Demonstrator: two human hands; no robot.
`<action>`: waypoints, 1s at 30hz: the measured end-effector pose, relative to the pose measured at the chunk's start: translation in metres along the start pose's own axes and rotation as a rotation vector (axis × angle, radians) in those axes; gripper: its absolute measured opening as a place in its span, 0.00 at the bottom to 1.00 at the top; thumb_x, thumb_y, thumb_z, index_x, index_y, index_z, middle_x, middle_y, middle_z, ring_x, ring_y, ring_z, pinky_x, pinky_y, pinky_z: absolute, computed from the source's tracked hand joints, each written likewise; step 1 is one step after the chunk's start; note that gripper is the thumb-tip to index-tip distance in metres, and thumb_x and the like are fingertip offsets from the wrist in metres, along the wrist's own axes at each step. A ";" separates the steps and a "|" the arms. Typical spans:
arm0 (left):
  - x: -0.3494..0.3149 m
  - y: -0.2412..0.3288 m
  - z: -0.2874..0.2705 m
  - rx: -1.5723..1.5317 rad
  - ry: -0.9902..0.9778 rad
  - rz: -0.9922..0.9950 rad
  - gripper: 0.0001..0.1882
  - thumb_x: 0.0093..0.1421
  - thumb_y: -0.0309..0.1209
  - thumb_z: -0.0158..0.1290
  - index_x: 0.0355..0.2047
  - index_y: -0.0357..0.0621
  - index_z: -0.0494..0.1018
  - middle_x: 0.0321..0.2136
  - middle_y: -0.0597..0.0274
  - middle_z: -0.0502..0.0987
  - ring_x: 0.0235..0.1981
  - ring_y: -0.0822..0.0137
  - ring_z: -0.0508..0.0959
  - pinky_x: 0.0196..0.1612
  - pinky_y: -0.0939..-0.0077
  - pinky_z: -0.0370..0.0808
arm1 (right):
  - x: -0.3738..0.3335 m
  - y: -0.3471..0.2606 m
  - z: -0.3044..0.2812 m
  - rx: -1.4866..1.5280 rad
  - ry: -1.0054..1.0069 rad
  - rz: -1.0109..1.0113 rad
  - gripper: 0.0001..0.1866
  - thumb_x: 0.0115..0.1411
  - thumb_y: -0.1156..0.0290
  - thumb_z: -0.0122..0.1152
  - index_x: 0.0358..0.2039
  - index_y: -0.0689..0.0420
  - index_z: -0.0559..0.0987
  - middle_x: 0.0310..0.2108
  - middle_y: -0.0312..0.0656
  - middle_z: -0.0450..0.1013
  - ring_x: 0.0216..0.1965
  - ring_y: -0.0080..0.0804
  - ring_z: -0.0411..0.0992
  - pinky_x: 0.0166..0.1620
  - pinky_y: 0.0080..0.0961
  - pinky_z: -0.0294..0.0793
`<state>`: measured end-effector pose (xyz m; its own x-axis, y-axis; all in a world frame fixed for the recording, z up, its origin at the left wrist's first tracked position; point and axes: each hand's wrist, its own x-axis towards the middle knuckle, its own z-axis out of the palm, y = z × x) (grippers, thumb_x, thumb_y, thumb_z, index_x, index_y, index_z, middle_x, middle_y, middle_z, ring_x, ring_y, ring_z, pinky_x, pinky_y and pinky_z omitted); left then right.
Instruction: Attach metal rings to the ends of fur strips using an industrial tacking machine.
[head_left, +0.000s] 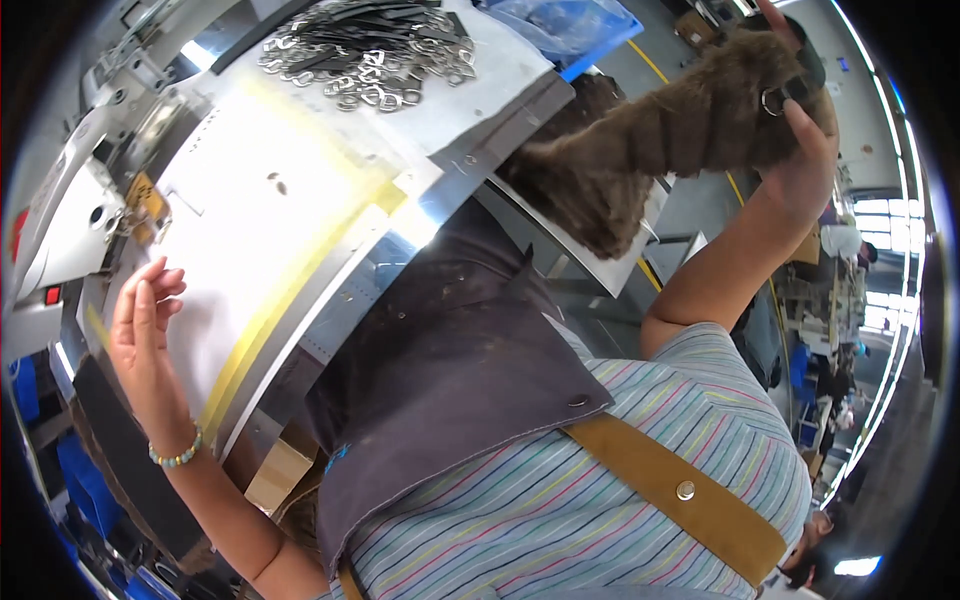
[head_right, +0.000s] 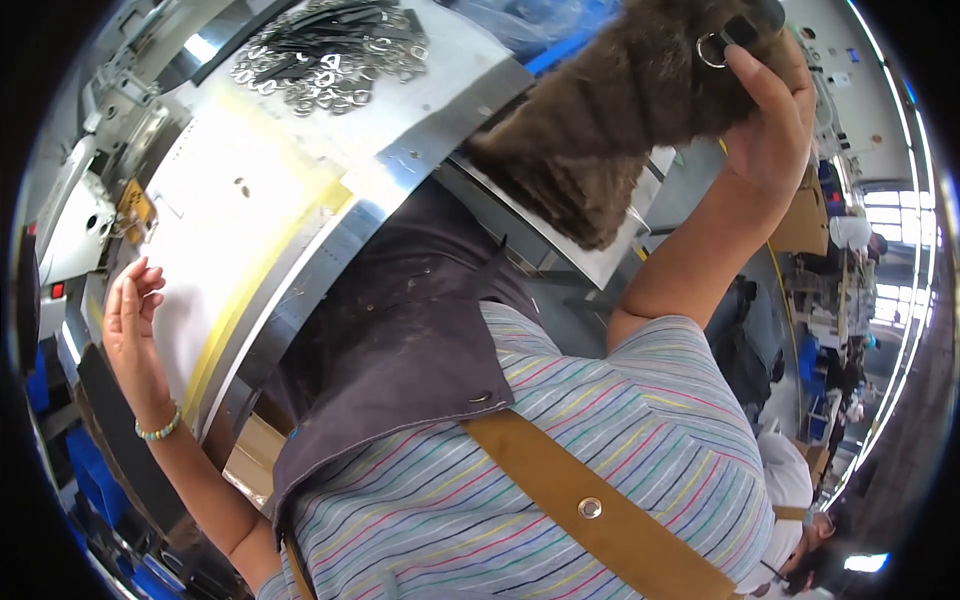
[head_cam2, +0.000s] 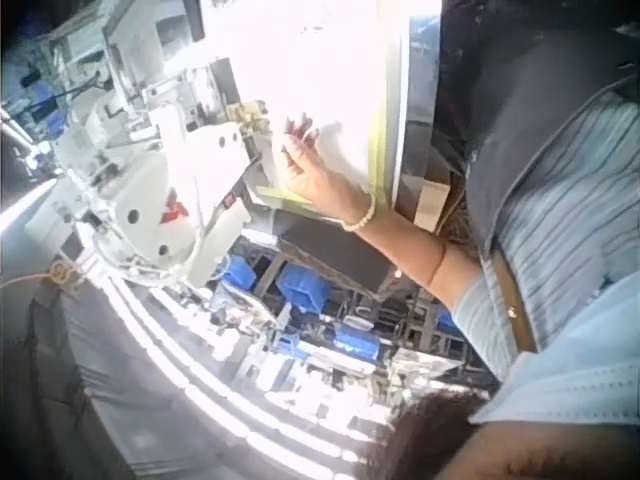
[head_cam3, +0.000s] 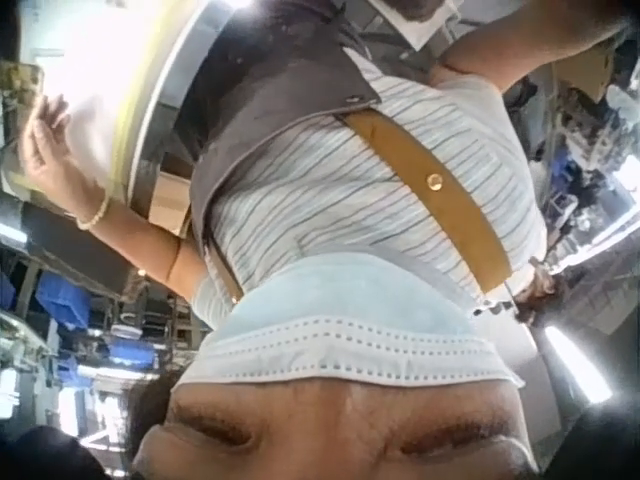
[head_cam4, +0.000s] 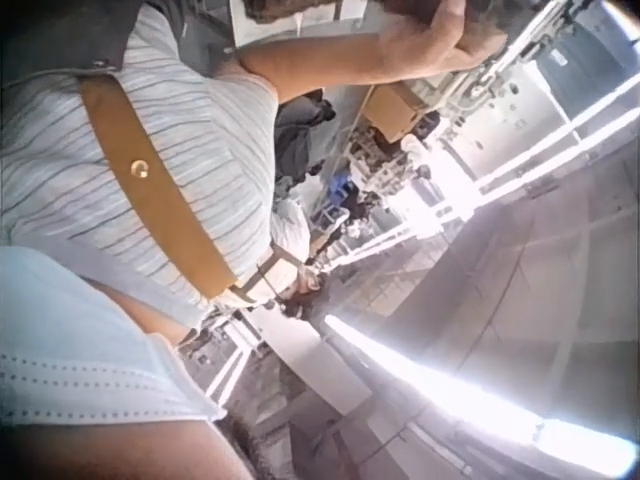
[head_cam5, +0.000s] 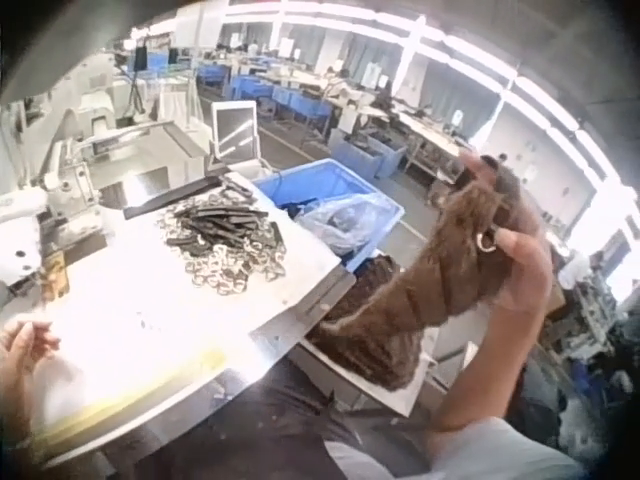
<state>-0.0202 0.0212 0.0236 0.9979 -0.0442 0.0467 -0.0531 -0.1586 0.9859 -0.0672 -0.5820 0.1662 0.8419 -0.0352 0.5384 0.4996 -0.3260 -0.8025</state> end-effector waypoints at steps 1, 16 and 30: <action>0.001 -0.001 0.003 0.001 -0.021 -0.005 0.20 0.81 0.37 0.48 0.60 0.34 0.78 0.47 0.57 0.85 0.50 0.69 0.82 0.57 0.73 0.76 | -0.007 -0.005 -0.005 -0.162 0.048 -0.011 0.42 0.61 0.63 0.58 0.69 0.79 0.66 0.76 0.65 0.57 0.73 0.51 0.65 0.74 0.44 0.64; -0.053 0.058 -0.073 0.736 0.237 0.270 0.20 0.82 0.36 0.45 0.63 0.37 0.78 0.56 0.56 0.84 0.58 0.66 0.82 0.63 0.71 0.76 | -0.026 0.261 -0.097 0.141 0.463 0.508 0.15 0.64 0.68 0.64 0.49 0.57 0.85 0.50 0.37 0.82 0.56 0.32 0.75 0.63 0.33 0.71; -0.116 0.026 -0.117 0.725 0.377 -0.087 0.18 0.80 0.32 0.47 0.63 0.37 0.78 0.58 0.55 0.83 0.59 0.65 0.82 0.63 0.72 0.75 | -0.030 0.431 -0.117 -0.404 0.649 0.640 0.19 0.61 0.60 0.75 0.45 0.61 0.89 0.38 0.44 0.85 0.39 0.35 0.81 0.49 0.32 0.78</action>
<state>-0.1334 0.1375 0.0622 0.9379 0.3114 0.1531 0.1436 -0.7499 0.6458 0.0988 -0.8323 -0.1660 0.5934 -0.7872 0.1682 -0.2178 -0.3581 -0.9079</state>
